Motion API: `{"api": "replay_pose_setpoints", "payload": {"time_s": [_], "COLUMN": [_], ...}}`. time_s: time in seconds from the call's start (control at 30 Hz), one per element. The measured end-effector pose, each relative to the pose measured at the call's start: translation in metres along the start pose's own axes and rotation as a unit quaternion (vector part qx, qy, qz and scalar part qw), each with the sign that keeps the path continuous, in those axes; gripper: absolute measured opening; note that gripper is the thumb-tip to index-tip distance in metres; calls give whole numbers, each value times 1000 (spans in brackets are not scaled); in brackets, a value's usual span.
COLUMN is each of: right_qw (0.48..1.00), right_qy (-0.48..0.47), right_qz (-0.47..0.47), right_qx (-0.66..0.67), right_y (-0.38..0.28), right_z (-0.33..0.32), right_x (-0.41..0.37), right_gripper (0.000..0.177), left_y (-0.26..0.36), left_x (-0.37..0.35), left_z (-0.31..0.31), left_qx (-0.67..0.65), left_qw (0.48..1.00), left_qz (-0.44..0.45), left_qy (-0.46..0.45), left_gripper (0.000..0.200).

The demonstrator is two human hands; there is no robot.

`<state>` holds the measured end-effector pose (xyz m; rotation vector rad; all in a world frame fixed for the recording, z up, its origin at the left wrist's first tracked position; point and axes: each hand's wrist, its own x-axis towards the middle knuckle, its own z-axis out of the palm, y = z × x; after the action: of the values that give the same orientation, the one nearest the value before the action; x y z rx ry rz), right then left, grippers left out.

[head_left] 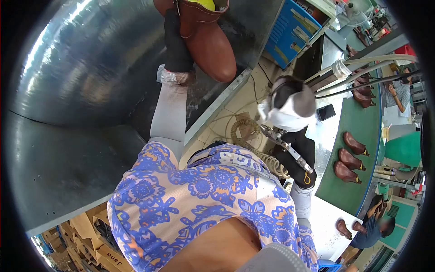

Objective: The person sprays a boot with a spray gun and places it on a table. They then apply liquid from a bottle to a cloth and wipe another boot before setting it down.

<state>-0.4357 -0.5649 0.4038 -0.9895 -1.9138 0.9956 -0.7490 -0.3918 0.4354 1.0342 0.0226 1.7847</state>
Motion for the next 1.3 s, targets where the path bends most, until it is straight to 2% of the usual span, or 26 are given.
{"api": "replay_pose_setpoints", "payload": {"time_s": [0.07, 0.1, 0.2, 0.23, 0.33, 0.37, 0.43, 0.47, 0.53, 0.6, 0.67, 0.73, 0.8, 0.87, 0.9, 0.93, 0.97, 1.0, 1.07, 1.13, 1.17, 1.2, 1.27, 1.3], "right_qw": [996, 992, 990, 993, 996, 992, 984, 982, 992, 993, 967, 956, 978, 977, 960, 938, 950, 961, 947, 920, 930, 939, 915, 881], "right_qy": [73, 123, 131, 93, 81, 119, 169, 179, 126, 122, 242, 280, 201, 205, 264, 323, 292, 255, 302, 370, 350, 317, 375, 432], "right_qz": [-51, -10, 31, 7, -22, 2, 60, 64, 22, 5, 79, 86, 47, 50, 87, 124, 112, 101, 87, 129, 109, 129, 143, 172], "right_qx": [-29, -16, -47, -69, -39, -37, -14, -17, -13, -5, -20, -11, -22, -5, -1, 3, -14, -14, -64, -11, -39, -13, 42, 89], "right_y": [-2, -7, -8, -4, -15, -15, -16, -15, -11, -14, -17, -16, -13, -13, -17, -20, -21, -20, -20, -14, -12, -16, -16, -9], "right_z": [2, 6, 4, 2, 1, 2, 0, -3, -10, -13, -9, -14, -26, -30, -28, -29, -36, -42, -44, -43, -49, -55, -55, -54], "right_x": [2, 1, -7, -9, -13, -17, -25, -29, -40, -49, -62, -71, -88, -103, -107, -112, -120, -130, -146, -164, -174, -185, -206, -219], "right_gripper": [26, 25, 27, 28, 31, 25, 21, 21, 27, 26, 28, 30, 29, 28, 29, 29, 29, 29, 30, 32, 33, 33, 28, 25], "left_y": [-3, -4, -2, -2, -5, -11, -27, -34, -54, -70, -84, -100, -117, -133, -148, -169, -180, -193, -218, -241, -251, -258, -281, -297], "left_x": [0, 0, 0, -1, -4, -4, -2, 0, 2, 2, -3, -5, -8, -13, -12, -7, -5, -8, -19, -34, -41, -47, -65, -76], "left_z": [0, 0, -2, -4, -5, 2, 21, 21, 17, 29, 43, 59, 74, 81, 72, 54, 59, 65, 84, 107, 119, 127, 127, 134], "left_qx": [-3, -3, 4, 5, -10, -14, 209, 203, 124, 120, 125, 130, 126, 113, 109, 18, -75, -81, -55, -27, -13, -19, -131, -192], "left_qw": [1000, 1000, 1000, 1000, 999, 999, 975, 977, 989, 990, 989, 989, 989, 986, 986, 989, 980, 977, 977, 975, 973, 970, 931, 900], "left_qz": [-3, -4, -5, -9, -34, -40, -8, -14, -16, -29, -36, -42, -53, -116, -127, -141, -153, -163, -188, -215, -228, -239, -337, -387], "left_qy": [-2, -3, 0, -1, -22, -26, 76, 69, 78, 70, 66, 59, 48, 36, 28, -40, -106, -113, -80, -49, -35, -44, -53, -59], "left_gripper": [52, 53, 54, 55, 57, 57, 62, 62, 55, 55, 53, 52, 52, 47, 47, 47, 48, 48, 49, 50, 51, 51, 52, 53]}}
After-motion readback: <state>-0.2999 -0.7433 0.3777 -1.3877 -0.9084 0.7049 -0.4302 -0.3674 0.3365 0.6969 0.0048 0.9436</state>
